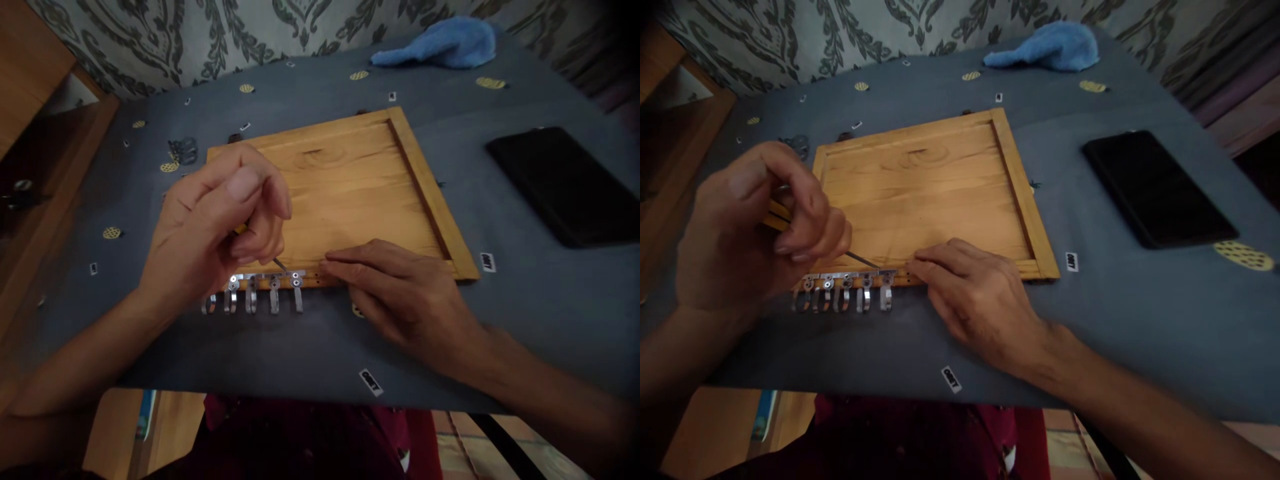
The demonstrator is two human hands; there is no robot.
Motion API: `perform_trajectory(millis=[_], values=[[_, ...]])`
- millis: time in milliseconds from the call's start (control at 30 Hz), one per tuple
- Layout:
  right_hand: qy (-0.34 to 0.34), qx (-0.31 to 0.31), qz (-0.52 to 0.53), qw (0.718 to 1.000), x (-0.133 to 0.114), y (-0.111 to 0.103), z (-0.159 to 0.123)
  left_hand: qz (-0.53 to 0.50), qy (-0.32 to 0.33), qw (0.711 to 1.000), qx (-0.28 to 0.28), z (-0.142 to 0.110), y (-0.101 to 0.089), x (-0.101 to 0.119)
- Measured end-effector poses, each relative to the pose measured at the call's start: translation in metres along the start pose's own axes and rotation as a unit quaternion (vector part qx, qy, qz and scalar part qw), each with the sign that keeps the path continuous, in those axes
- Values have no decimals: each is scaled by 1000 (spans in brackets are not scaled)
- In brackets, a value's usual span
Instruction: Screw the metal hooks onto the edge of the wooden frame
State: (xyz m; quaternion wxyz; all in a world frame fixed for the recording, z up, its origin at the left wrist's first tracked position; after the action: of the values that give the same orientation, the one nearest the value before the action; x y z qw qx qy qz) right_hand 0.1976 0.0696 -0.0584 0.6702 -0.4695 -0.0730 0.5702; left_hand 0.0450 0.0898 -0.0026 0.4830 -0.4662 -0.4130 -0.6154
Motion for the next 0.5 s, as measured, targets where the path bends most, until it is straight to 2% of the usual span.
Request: perform_trajectory(millis=[133,300,400,500], values=[[-21,-13,-5,1000,-3,6,4,53,27,998,37,-1,-7,7],[-47,-70,-18,996,-8,19,4,74,60,992,84,-2,-16,5],[-52,-86,-6,995,-10,23,3,61,61,992,94,-1,-20,-1],[-42,-78,2,996,-11,23,3,59,62,992,93,0,-22,-4]])
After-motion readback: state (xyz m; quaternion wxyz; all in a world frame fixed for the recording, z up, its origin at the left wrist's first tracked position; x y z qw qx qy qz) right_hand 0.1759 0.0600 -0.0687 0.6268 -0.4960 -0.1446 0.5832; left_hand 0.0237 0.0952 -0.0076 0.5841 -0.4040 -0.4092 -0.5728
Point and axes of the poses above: each hand's wrist, its own z-axis towards the middle knuckle, its own y-axis out of the palm, x = y × z, the point moved 7 cm from there along z, towards the middle knuckle, and after that the axes turned 3 degrees about x, right-handed, at the moved point
